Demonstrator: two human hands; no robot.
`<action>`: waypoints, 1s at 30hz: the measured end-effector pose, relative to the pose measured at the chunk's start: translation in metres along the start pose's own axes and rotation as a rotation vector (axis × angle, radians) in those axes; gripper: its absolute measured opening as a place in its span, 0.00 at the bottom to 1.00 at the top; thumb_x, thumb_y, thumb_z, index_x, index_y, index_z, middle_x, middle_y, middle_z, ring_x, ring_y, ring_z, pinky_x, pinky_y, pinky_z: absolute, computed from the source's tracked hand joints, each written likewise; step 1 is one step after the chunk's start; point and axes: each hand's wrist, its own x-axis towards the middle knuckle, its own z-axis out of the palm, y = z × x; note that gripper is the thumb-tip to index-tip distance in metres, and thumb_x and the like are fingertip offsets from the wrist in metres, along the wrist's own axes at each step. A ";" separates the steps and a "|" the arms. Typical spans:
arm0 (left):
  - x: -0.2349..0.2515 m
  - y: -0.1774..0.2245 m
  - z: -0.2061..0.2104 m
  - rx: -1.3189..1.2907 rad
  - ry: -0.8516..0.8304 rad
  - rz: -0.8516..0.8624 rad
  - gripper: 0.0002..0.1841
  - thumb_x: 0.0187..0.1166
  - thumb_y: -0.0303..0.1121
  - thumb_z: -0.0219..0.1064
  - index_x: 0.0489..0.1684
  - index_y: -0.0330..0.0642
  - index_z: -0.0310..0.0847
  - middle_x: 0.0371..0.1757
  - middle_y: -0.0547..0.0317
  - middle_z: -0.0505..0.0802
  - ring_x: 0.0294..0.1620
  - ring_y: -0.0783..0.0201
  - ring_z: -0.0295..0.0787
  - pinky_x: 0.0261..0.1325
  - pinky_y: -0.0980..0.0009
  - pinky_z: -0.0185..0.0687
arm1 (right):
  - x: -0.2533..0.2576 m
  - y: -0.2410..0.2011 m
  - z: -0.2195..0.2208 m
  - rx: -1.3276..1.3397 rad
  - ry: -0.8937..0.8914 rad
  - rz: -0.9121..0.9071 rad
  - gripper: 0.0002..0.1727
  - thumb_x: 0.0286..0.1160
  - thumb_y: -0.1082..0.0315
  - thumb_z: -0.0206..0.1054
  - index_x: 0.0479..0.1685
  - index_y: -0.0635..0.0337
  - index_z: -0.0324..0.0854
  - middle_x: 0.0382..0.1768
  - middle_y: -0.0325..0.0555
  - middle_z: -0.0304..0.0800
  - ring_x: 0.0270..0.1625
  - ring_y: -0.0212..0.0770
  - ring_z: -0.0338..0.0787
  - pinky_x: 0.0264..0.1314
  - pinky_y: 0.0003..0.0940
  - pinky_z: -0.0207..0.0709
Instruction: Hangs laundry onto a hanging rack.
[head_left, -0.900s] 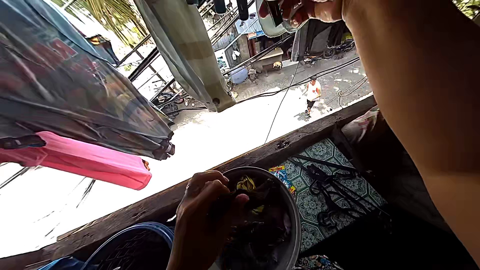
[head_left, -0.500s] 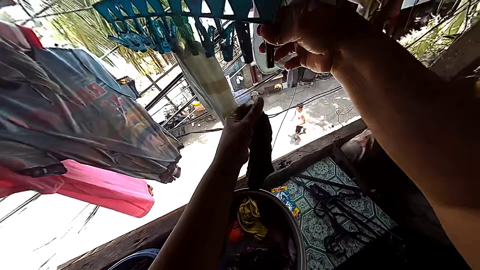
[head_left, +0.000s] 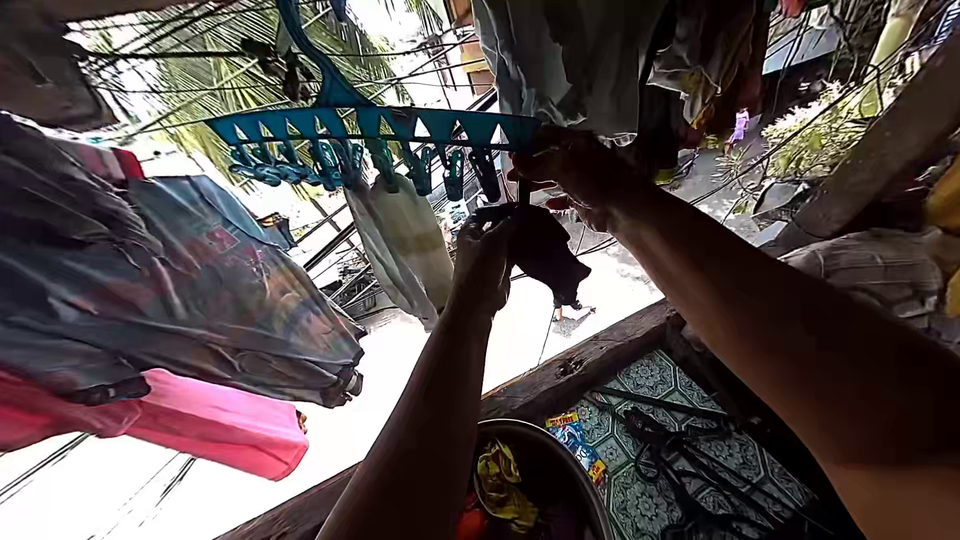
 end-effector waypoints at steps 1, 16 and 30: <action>-0.001 0.000 0.002 0.000 0.011 -0.013 0.07 0.86 0.25 0.61 0.56 0.38 0.74 0.43 0.58 0.88 0.40 0.69 0.89 0.46 0.70 0.89 | 0.001 0.000 0.000 -0.007 -0.001 -0.010 0.08 0.84 0.66 0.66 0.56 0.54 0.78 0.45 0.38 0.90 0.48 0.30 0.88 0.45 0.30 0.80; 0.002 0.006 0.011 -0.393 -0.080 -0.150 0.13 0.93 0.30 0.49 0.70 0.45 0.67 0.52 0.58 0.85 0.50 0.67 0.87 0.56 0.67 0.87 | 0.010 0.013 0.002 0.005 -0.007 -0.081 0.06 0.83 0.67 0.67 0.50 0.56 0.77 0.37 0.35 0.88 0.38 0.25 0.87 0.43 0.22 0.80; -0.003 0.000 -0.008 -0.206 -0.133 -0.124 0.15 0.93 0.33 0.51 0.73 0.47 0.67 0.59 0.57 0.85 0.56 0.65 0.88 0.58 0.67 0.88 | 0.008 0.015 -0.004 0.098 -0.078 0.053 0.13 0.85 0.61 0.66 0.60 0.55 0.80 0.49 0.43 0.89 0.45 0.38 0.92 0.41 0.36 0.89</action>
